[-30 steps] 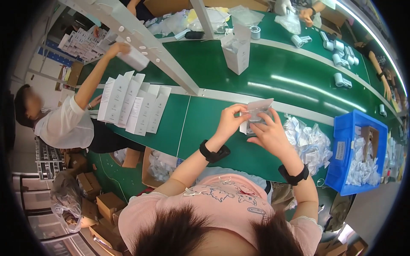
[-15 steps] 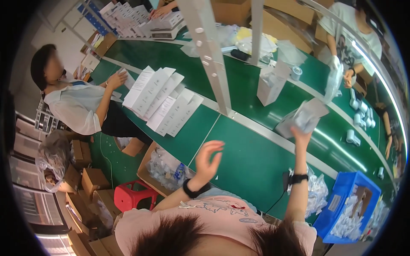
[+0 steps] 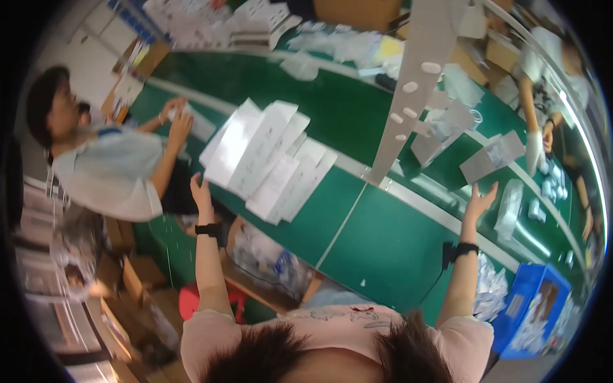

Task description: The person packages items by hand, placing a small silver pouch into a small white box and then inserting a bubble-wrapped item into a larger white box.

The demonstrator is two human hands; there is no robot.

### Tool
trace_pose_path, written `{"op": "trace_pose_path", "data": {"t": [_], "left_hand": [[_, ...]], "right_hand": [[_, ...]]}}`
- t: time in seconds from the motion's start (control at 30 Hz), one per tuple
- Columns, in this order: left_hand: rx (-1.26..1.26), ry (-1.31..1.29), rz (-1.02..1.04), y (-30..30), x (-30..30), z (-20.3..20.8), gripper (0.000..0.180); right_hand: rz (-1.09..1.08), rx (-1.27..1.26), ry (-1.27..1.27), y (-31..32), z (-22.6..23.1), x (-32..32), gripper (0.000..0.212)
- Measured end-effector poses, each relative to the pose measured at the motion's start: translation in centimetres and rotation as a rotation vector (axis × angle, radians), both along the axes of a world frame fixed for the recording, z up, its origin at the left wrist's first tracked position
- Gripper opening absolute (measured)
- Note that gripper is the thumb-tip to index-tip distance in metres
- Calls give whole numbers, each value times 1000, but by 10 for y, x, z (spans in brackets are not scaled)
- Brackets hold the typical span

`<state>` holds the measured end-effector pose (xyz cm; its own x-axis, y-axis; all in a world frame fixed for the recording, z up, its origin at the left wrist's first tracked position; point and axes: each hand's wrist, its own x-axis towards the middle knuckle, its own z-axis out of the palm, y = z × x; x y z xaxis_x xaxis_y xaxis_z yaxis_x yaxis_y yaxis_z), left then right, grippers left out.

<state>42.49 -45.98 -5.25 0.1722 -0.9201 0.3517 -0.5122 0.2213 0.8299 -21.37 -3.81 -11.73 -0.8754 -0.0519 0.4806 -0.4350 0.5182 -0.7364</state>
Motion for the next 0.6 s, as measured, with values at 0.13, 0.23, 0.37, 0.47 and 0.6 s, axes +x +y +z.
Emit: {"op": "trace_pose_path", "data": {"t": [0.13, 0.23, 0.37, 0.47, 0.6], "left_hand": [[317, 260, -663, -77, 18, -32, 37], [448, 667, -743, -86, -44, -37, 31], [429, 559, -794, -79, -42, -36, 31], [421, 474, -729, -53, -20, -42, 31], [468, 331, -584, -11, -69, -27, 31]], "right_hand": [[227, -154, -237, -23, 26, 145, 45], [579, -100, -381, -54, 55, 220, 40], [915, -119, -558, -114, 119, 283, 45], [1028, -193, -460, -145, 171, 304, 51], [966, -217, -234, -156, 216, 321, 61]]}}
